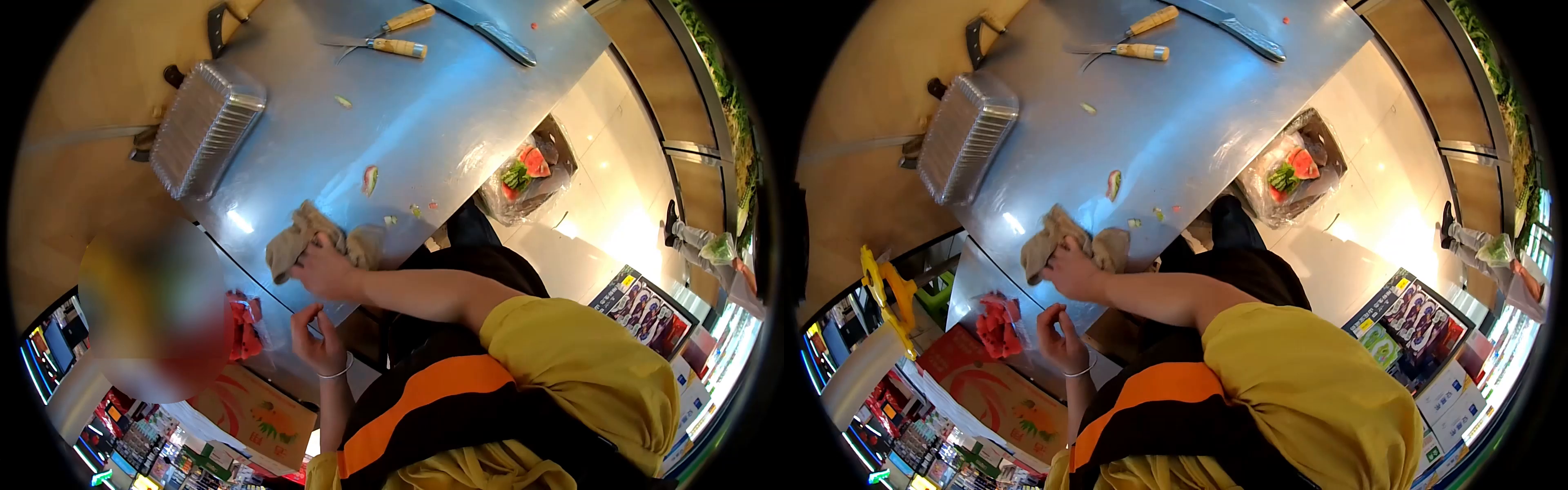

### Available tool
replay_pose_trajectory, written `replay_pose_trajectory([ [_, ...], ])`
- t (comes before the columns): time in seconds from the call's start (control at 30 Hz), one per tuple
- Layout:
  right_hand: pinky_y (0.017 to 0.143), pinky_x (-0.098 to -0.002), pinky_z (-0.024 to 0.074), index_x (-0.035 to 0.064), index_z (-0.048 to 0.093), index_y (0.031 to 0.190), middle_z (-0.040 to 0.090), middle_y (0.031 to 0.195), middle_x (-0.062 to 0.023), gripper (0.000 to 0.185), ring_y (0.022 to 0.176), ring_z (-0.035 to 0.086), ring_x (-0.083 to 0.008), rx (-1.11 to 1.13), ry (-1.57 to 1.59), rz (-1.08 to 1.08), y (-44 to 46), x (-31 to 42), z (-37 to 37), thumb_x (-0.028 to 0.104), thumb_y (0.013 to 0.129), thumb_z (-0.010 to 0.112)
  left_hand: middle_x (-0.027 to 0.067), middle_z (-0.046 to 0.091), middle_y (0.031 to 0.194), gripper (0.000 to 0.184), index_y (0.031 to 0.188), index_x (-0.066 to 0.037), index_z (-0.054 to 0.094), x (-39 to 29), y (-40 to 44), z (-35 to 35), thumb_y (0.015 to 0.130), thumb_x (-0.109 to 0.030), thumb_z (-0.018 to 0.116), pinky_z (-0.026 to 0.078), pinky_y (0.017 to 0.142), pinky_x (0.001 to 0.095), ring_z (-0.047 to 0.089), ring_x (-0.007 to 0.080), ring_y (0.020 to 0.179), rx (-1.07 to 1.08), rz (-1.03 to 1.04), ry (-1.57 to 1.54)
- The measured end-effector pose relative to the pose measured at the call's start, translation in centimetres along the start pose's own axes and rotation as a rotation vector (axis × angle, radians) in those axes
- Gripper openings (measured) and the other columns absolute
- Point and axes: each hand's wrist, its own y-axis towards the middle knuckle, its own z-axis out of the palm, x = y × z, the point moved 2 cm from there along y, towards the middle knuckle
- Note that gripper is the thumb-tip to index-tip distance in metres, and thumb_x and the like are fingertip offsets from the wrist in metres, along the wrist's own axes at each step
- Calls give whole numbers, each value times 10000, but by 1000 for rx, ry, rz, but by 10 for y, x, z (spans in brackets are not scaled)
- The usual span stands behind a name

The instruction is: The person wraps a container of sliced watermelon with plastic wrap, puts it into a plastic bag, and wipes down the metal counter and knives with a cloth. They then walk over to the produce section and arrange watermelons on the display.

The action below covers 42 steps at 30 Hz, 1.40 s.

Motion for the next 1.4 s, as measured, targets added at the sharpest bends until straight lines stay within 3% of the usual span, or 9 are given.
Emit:
replay_pose_trajectory([
  [0.2, 876, -517, 284, 154, 614, 956, 594, 982, -62, 236, 993, 507, -241, -281, -201, 106, -34, -56, -90, 197, 730, 561, 111, 592, 824, 111, 906, 25, 585, -24, 3, 28, 799, 20, 554, 451, 682, 283, 565, 205, 733, 105, 63, -8],
  [0.37, 1024, -477, 242, 189, 596, 1088, 521, 1196, -117, 346, 1194, 403, -300, 1, -337, 590, -76, -117, -192, 240, 747, 566, 77, 610, 846, 98, 909, 23, 598, -41, 8, 48, 826, 17, 545, 444, 697, 251, 557, 132, 763, 206, 121, -2],
  [0.53, 1020, -506, 244, 178, 561, 1157, 549, 1163, -112, 396, 1169, 411, -372, -336, -692, 616, -138, -192, -258, 240, 766, 547, 109, 605, 807, 103, 886, 2, 607, -51, 7, 68, 787, 3, 578, 449, 653, 296, 574, 210, 708, 244, 119, 37],
  [0.7, 937, -441, 364, 103, 557, 1113, 562, 1087, -133, 380, 1049, 466, -371, -453, -578, 669, -187, -258, -299, 165, 739, 586, 108, 606, 776, 106, 882, -10, 623, -50, -18, 93, 780, -35, 613, 457, 639, 299, 580, 216, 684, 320, 72, 42],
  [0.77, 867, -440, 413, 73, 562, 1116, 591, 999, -142, 369, 931, 535, -328, -590, -662, 649, -207, -281, -318, 125, 751, 564, 59, 622, 771, 99, 902, 2, 625, -42, -31, 101, 823, -51, 597, 437, 623, 236, 559, 113, 678, 403, -71, 18],
  [0.87, 732, -367, 478, 6, 481, 1215, 618, 980, -218, 399, 845, 621, -289, -693, 46, 979, -209, -267, -363, 143, 842, 516, 48, 620, 776, 133, 939, 3, 629, -41, -43, 106, 839, -79, 598, 430, 591, 227, 545, 90, 653, 392, -167, 14],
  [1.0, 810, -351, 453, -9, 448, 1175, 586, 1029, -208, 371, 939, 589, -283, -714, 260, 669, -166, -230, -367, 190, 868, 510, 53, 614, 727, 152, 946, -1, 637, -61, -43, 107, 832, -99, 610, 417, 540, 226, 519, 79, 582, 316, -223, -21],
  [1.2, 848, -399, 452, 24, 466, 1152, 509, 1111, -184, 409, 1015, 530, -310, -153, 733, 207, -20, -112, -227, 169, 798, 613, 81, 626, 747, 121, 895, -21, 640, -56, -31, 83, 802, -97, 623, 440, 554, 273, 552, 164, 591, 265, -365, -30],
  [1.4, 978, -687, 165, 261, 362, 1365, 193, 1473, -100, 531, 1359, 146, -337, 435, -239, -220, 40, -22, -85, 369, 864, 501, 51, 635, 879, 173, 996, -38, 602, 16, 94, 6, 841, -116, 603, 449, 644, 239, 583, 121, 738, -171, -271, 0],
])
